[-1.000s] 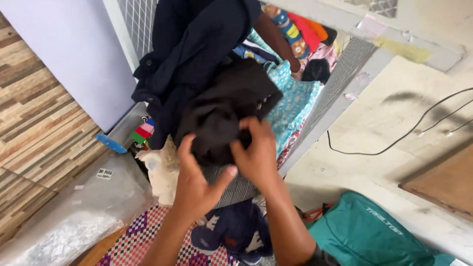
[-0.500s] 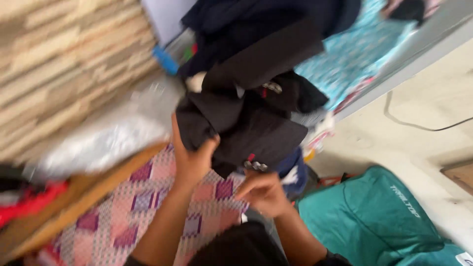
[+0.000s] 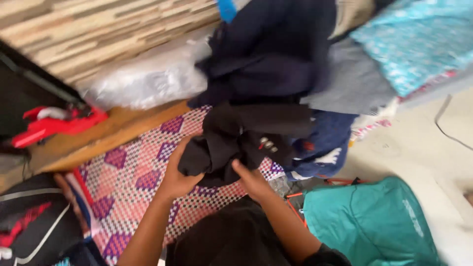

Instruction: A person carefully folds a black long-sleeved garment on a patterned mat in a stockroom environment.

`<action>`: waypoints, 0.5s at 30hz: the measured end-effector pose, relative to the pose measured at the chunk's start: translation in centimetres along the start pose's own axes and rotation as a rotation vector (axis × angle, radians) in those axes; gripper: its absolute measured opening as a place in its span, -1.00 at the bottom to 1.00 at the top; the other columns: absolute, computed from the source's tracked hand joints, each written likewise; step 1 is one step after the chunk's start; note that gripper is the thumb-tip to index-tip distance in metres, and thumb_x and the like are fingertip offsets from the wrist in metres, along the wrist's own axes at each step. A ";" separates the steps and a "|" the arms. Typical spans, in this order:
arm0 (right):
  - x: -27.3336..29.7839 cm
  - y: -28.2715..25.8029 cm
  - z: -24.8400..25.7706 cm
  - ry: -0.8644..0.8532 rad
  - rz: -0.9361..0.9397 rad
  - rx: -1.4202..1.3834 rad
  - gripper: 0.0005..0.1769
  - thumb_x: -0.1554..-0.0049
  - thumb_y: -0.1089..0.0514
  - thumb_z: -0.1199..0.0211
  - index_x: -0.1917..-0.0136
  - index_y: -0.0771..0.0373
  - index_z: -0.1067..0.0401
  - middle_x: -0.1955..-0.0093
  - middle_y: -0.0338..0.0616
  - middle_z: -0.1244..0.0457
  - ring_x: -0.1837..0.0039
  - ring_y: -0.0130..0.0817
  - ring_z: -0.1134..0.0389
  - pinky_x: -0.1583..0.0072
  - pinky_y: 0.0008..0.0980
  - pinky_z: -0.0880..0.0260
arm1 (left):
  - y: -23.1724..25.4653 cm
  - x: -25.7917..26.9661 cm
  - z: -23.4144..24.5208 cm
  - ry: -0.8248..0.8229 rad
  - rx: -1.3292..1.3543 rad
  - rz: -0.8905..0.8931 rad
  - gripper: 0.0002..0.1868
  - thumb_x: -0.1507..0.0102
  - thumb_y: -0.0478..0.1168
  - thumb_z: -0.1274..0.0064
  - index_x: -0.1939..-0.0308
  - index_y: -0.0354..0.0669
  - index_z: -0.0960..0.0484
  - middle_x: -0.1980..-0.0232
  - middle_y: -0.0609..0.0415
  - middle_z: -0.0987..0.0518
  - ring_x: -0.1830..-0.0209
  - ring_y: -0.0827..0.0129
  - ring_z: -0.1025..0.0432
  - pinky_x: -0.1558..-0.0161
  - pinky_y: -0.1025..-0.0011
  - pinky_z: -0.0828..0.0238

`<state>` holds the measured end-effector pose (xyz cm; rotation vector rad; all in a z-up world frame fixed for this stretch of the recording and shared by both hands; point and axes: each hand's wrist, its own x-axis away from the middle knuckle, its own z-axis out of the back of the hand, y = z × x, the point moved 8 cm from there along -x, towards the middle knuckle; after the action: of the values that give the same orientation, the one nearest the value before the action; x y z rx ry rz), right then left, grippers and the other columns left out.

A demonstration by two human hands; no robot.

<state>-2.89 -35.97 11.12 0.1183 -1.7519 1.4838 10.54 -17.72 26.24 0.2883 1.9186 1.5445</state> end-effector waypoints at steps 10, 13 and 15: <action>3.4 -1.5 -9.5 -0.692 0.483 0.724 -0.47 -0.12 0.04 -0.37 -0.25 0.43 -0.44 -0.11 0.40 -0.37 -0.20 0.35 -0.40 -0.15 0.20 -0.45 | -6.6 12.9 5.9 -0.220 -0.886 0.555 -0.24 0.03 -0.37 -0.08 -0.27 0.24 -0.58 -0.44 -0.07 -0.27 -0.59 -0.26 0.12 -0.45 -0.42 0.39; -0.1 -2.9 -8.2 -0.567 0.553 0.570 -0.50 -0.11 0.10 -0.43 -0.28 0.28 -0.43 -0.07 0.20 -0.42 -0.13 0.16 -0.47 -0.08 -0.02 -0.52 | -6.0 10.9 4.1 -0.148 -0.778 0.449 -0.26 -0.01 -0.31 -0.11 -0.32 0.15 -0.54 -0.51 -0.09 -0.22 -0.62 -0.21 0.16 -0.46 -0.36 0.46; -1.4 -5.9 -6.1 -0.179 0.724 0.712 -0.56 -0.07 -0.08 -0.47 -0.19 0.03 -0.49 -0.08 -0.20 -0.38 -0.12 -0.24 -0.47 -0.03 -0.34 -0.54 | -8.0 9.9 3.7 -0.112 -0.839 0.460 -0.35 -0.20 -0.21 -0.12 -0.41 0.10 -0.41 -0.46 -0.09 -0.27 -0.55 -0.07 -0.09 -0.48 -0.25 0.10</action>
<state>4.37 -33.05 14.67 -0.0308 -1.3659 2.6585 6.97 -11.69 15.02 0.4376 1.0087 2.4151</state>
